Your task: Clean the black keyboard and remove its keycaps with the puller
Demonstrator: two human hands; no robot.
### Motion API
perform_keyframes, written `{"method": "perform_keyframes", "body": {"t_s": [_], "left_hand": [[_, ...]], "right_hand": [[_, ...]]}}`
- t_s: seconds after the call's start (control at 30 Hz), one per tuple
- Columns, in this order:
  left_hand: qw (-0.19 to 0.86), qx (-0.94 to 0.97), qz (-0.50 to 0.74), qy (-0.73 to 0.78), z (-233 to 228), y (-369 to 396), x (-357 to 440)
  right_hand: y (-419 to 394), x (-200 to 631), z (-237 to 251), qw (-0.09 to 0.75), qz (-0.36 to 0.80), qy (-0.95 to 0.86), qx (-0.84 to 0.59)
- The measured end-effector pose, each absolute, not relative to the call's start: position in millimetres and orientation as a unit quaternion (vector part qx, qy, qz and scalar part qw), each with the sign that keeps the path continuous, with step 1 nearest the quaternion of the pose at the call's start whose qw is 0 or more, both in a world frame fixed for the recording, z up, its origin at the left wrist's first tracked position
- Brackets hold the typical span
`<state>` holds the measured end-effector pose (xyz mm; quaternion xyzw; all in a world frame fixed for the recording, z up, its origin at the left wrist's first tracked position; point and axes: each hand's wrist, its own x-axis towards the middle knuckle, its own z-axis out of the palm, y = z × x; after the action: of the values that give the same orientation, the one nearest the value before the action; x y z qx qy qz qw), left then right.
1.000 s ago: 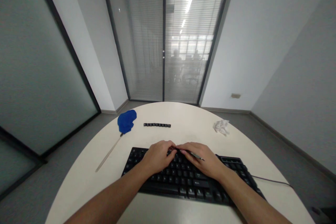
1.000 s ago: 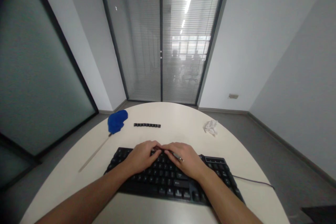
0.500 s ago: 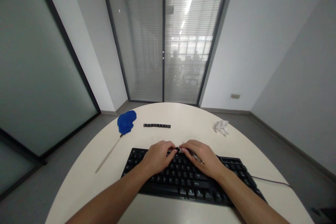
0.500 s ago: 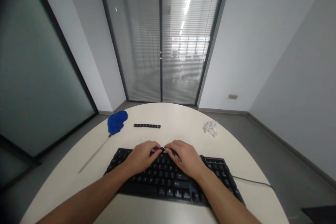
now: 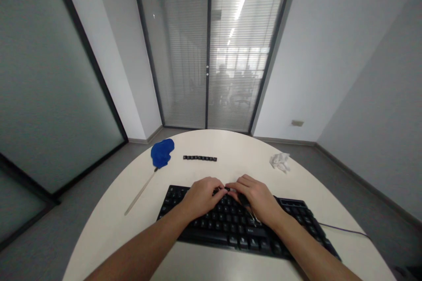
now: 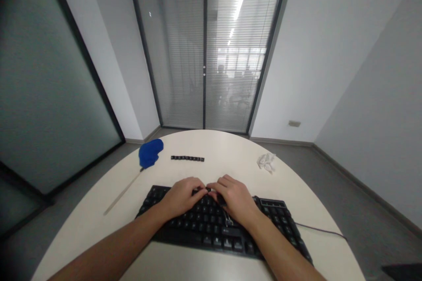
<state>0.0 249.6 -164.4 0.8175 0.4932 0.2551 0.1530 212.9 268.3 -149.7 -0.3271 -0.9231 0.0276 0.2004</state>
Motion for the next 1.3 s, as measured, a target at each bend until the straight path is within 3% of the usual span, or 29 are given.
{"method": "perform_keyframes", "body": {"t_s": [0.2, 0.6, 1.3], "left_hand": [[0.139, 0.82, 0.243, 0.499, -163.8, 248.3, 1.1], [0.131, 0.827, 0.237, 0.492, -162.4, 248.3, 0.0], [0.138, 0.824, 0.242, 0.493, -165.4, 250.0, 1.1]], "right_hand": [[276.5, 221.8, -151.1, 0.188, -0.005, -0.898, -0.397], [318.9, 209.8, -146.0, 0.051, -0.031, -0.844, -0.533], [373.9, 155.0, -167.5, 0.139, -0.002, -0.806, -0.575]]}}
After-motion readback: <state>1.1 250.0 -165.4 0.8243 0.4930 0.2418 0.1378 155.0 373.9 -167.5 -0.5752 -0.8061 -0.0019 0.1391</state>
